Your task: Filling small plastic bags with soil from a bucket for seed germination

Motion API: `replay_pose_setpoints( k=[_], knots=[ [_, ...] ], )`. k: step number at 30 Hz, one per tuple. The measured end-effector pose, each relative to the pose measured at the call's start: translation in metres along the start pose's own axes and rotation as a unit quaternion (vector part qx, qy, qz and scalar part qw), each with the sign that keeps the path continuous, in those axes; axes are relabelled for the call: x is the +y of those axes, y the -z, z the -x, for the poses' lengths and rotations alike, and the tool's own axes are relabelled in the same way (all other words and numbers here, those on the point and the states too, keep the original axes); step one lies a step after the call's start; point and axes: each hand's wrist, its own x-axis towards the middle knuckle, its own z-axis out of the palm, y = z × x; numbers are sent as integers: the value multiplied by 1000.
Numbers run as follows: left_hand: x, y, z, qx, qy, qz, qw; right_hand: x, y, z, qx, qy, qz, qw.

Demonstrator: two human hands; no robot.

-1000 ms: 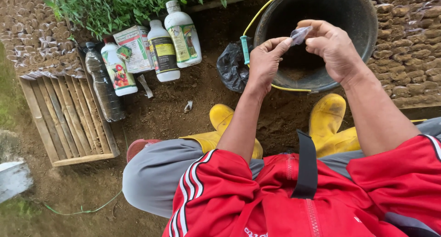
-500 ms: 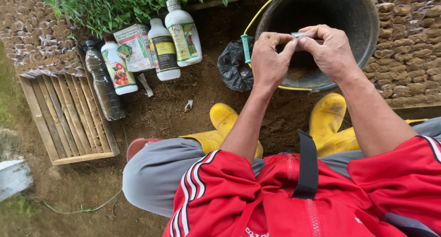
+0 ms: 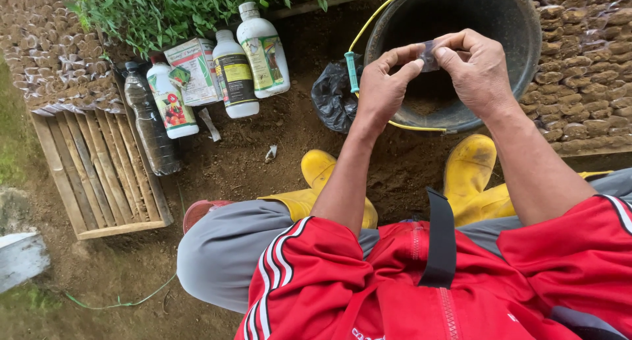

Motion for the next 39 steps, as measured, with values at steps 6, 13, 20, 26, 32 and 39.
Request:
replay_pose_setpoints(
  k=[6, 13, 20, 26, 32, 39],
  knots=[
    [13, 10, 3, -45, 72, -15, 996, 2, 3, 1, 4, 42, 68, 997],
    [26, 12, 7, 36, 40, -216, 975, 9, 3, 1, 17, 89, 150, 984],
    [11, 13, 1, -18, 82, 30, 996, 7, 3, 2, 14, 84, 151, 985],
    [6, 19, -2, -71, 93, 41, 992, 10, 2, 1, 10, 85, 151, 985],
    [-10, 19, -9, -142, 105, 56, 983, 19, 4, -3, 1, 51, 134, 990],
    [-32, 22, -10, -179, 33, 132, 974, 25, 9, -1, -11, -29, -11, 999]
  ],
)
